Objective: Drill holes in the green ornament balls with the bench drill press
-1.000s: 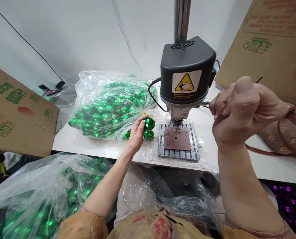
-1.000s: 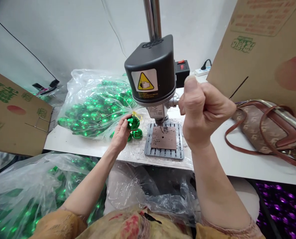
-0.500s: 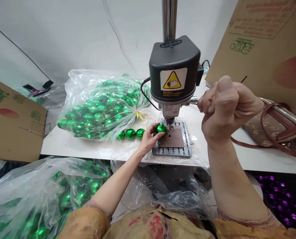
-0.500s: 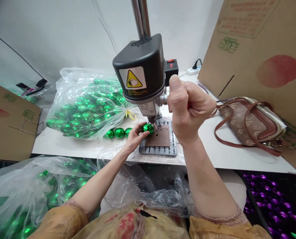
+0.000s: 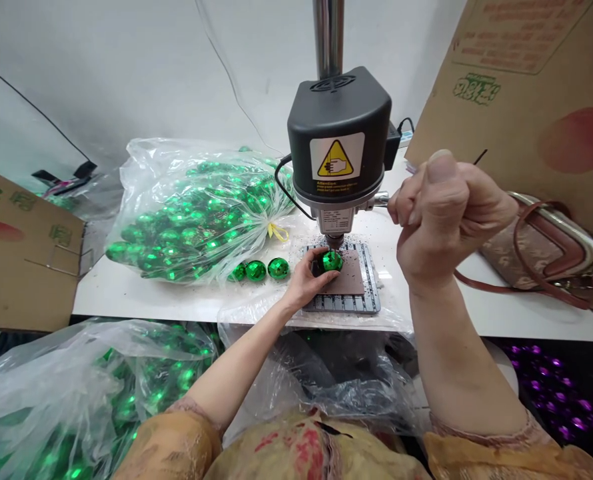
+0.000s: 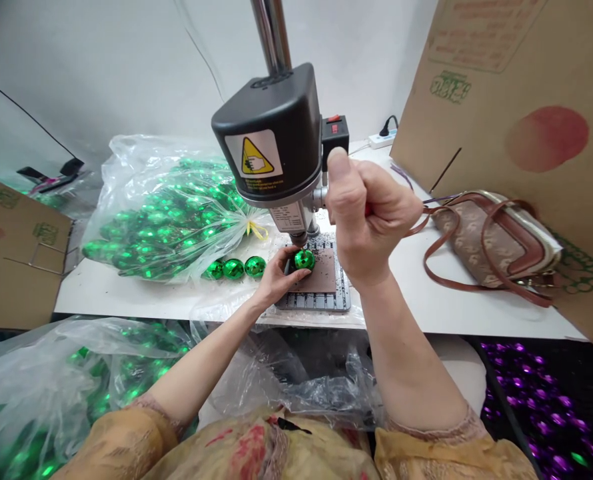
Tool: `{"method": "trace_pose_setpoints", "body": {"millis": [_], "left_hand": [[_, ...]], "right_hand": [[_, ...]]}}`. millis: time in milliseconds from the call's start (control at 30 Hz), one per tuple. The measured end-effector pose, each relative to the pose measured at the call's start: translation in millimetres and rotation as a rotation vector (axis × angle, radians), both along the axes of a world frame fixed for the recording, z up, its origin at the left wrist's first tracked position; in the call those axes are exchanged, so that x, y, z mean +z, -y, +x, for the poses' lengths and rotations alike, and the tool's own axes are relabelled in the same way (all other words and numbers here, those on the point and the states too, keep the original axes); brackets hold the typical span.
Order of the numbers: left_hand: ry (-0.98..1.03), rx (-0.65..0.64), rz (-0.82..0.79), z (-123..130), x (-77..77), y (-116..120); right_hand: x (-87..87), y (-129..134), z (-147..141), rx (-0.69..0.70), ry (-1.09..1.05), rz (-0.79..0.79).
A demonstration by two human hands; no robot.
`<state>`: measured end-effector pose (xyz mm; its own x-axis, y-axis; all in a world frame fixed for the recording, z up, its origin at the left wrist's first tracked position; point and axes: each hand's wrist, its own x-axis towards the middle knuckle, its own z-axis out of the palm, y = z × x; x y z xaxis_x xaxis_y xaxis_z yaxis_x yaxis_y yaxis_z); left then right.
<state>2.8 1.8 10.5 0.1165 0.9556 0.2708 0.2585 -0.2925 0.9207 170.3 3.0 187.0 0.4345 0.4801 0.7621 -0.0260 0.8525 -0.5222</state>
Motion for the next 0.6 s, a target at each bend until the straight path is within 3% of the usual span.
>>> {"method": "trace_pose_setpoints", "body": {"millis": [267,467,600], "left_hand": [[0.019,-0.067,0.047,9.7,-1.7,9.5],[0.038,-0.033,0.013,14.6,-0.2,10.0],[0.083,-0.010,-0.028,17.0,-1.2,10.1]], "right_hand": [[-1.2,0.0,0.6,-0.015,0.035,0.013],[-1.1,-0.1,-0.4,-0.079,0.088,0.009],[-0.4,0.5,-0.5,-0.034,0.057,0.054]]}}
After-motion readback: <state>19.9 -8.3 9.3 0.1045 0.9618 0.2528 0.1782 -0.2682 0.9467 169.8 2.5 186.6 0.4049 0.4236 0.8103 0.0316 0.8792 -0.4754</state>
